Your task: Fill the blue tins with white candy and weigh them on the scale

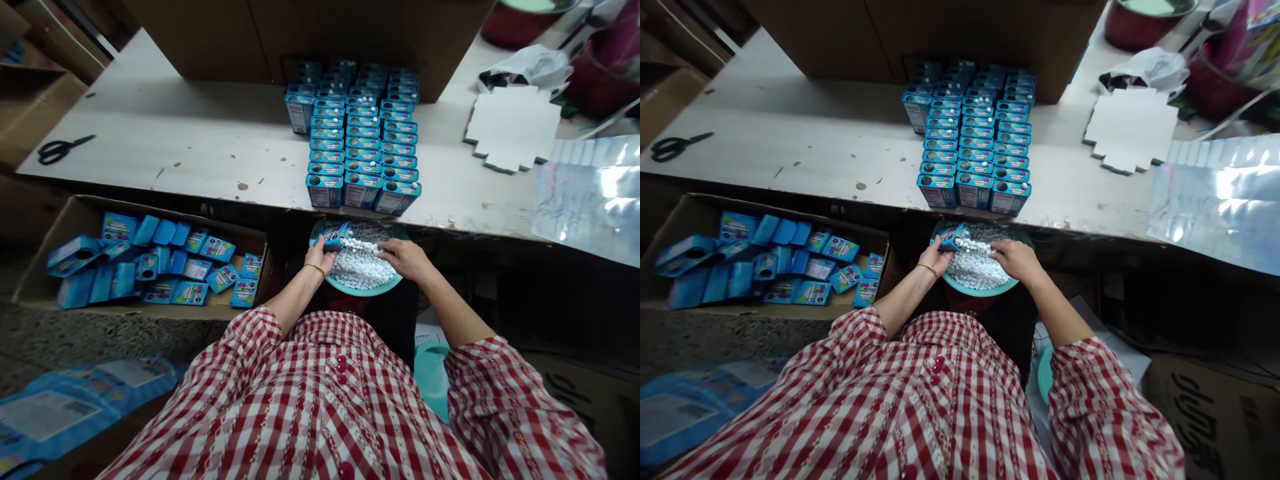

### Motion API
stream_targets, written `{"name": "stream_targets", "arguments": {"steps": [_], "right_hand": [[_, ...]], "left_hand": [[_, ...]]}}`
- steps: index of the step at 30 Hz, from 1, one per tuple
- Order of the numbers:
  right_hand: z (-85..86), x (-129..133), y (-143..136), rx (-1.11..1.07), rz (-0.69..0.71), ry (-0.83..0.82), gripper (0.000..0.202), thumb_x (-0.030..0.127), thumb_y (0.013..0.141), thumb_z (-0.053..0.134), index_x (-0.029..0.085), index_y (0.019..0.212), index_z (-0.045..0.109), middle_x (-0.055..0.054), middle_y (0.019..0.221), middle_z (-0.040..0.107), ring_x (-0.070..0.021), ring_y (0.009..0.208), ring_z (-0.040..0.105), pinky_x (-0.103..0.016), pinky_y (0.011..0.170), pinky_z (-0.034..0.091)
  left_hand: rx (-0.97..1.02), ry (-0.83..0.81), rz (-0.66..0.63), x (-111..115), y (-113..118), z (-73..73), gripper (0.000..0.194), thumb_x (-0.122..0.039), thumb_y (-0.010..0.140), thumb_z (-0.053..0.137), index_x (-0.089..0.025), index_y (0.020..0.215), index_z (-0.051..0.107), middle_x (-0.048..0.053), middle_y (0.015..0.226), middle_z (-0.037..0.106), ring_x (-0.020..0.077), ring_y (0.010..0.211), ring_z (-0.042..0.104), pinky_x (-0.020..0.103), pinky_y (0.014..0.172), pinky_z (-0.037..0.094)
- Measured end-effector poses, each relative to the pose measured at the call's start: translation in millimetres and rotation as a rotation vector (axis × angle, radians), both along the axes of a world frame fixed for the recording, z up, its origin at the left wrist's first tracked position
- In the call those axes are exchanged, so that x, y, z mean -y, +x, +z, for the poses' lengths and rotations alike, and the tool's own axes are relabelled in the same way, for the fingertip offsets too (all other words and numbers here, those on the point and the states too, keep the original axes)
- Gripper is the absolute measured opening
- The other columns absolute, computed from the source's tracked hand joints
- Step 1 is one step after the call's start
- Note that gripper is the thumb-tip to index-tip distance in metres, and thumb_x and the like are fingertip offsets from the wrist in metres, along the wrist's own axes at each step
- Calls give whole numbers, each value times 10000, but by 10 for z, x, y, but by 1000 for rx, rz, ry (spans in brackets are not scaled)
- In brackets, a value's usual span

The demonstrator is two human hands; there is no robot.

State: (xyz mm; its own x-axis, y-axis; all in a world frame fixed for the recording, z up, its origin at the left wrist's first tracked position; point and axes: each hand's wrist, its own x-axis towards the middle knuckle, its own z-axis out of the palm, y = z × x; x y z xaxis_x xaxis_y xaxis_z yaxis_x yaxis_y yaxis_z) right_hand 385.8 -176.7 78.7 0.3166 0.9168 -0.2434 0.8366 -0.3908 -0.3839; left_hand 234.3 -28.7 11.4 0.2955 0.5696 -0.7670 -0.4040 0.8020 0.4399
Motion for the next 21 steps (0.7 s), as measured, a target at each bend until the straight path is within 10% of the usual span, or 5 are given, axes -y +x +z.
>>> {"name": "stream_targets", "arguments": {"steps": [11, 21], "right_hand": [[658, -454, -435, 346, 219, -207, 307, 218, 877, 393, 123, 969, 670, -168, 997, 654, -273, 899, 638, -355, 749, 447], [573, -129, -323, 348, 142, -217, 344, 310, 913, 389, 213, 1180, 583, -106, 1055, 639, -206, 857, 642, -274, 685, 428]], "left_hand": [[-52, 51, -58, 69, -3, -45, 108, -241, 829, 613, -165, 841, 538, 15, 762, 632, 134, 739, 635, 344, 759, 541], [-92, 137, -164, 115, 47, -40, 277, -241, 844, 580, -270, 1101, 478, -21, 843, 592, 90, 673, 580, 319, 730, 532]]}}
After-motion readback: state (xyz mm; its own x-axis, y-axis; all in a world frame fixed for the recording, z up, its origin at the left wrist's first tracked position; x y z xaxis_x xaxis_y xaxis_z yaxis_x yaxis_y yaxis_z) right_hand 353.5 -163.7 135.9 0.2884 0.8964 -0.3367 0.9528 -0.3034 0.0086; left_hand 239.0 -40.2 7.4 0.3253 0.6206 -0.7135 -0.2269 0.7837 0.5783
